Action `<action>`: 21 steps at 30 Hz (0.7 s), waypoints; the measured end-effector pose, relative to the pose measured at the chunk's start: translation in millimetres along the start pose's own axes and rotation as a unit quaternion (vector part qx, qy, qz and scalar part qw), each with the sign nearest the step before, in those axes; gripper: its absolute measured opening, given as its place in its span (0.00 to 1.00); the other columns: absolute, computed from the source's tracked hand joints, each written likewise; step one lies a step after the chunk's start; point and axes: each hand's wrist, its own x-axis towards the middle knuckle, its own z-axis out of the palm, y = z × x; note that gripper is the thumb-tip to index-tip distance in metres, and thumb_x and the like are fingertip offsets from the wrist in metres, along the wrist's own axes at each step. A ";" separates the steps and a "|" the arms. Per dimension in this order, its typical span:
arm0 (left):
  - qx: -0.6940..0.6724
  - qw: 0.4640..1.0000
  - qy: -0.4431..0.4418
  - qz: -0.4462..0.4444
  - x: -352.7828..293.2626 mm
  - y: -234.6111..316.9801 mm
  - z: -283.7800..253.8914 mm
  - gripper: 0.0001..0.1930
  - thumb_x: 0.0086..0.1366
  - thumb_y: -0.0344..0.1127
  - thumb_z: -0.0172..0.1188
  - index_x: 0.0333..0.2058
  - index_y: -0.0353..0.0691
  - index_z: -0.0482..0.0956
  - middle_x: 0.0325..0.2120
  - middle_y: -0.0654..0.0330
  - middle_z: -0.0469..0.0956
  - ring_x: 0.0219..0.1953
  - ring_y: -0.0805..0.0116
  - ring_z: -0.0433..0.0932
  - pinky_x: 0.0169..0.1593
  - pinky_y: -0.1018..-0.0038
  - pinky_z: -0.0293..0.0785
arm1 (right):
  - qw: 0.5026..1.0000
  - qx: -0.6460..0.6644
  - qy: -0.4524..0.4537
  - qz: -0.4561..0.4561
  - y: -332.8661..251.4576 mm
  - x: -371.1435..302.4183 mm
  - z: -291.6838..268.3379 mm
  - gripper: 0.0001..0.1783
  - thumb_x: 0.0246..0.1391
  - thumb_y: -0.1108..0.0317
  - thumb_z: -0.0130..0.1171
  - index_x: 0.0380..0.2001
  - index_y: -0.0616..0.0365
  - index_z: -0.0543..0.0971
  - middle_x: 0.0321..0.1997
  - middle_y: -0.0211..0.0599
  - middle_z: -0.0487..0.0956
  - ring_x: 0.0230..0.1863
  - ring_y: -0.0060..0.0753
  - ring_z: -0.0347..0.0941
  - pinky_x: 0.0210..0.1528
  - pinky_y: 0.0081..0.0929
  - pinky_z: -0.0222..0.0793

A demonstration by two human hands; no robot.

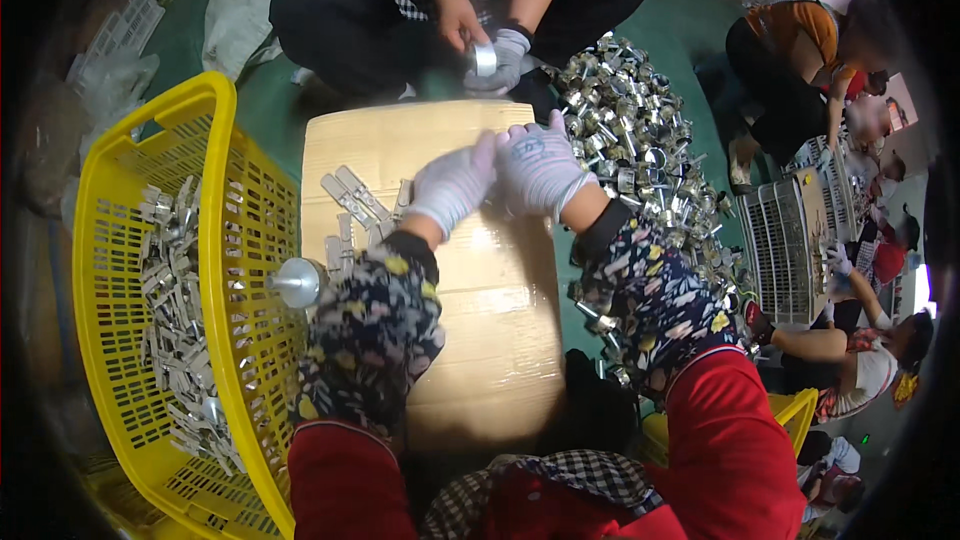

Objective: Assembling and sorting small metal hinge-like components on a workspace.

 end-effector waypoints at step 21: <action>0.168 0.983 -0.053 0.057 -231.1 -20.1 94.3 0.19 0.63 0.40 0.34 0.40 0.36 0.71 0.38 0.48 0.76 0.41 0.52 0.75 0.46 0.60 0.69 | 0.983 0.041 -0.152 -0.090 -92.4 -202.2 29.6 0.39 0.22 0.49 0.70 0.41 0.60 0.74 0.41 0.46 0.77 0.48 0.44 0.71 0.61 0.58 0.42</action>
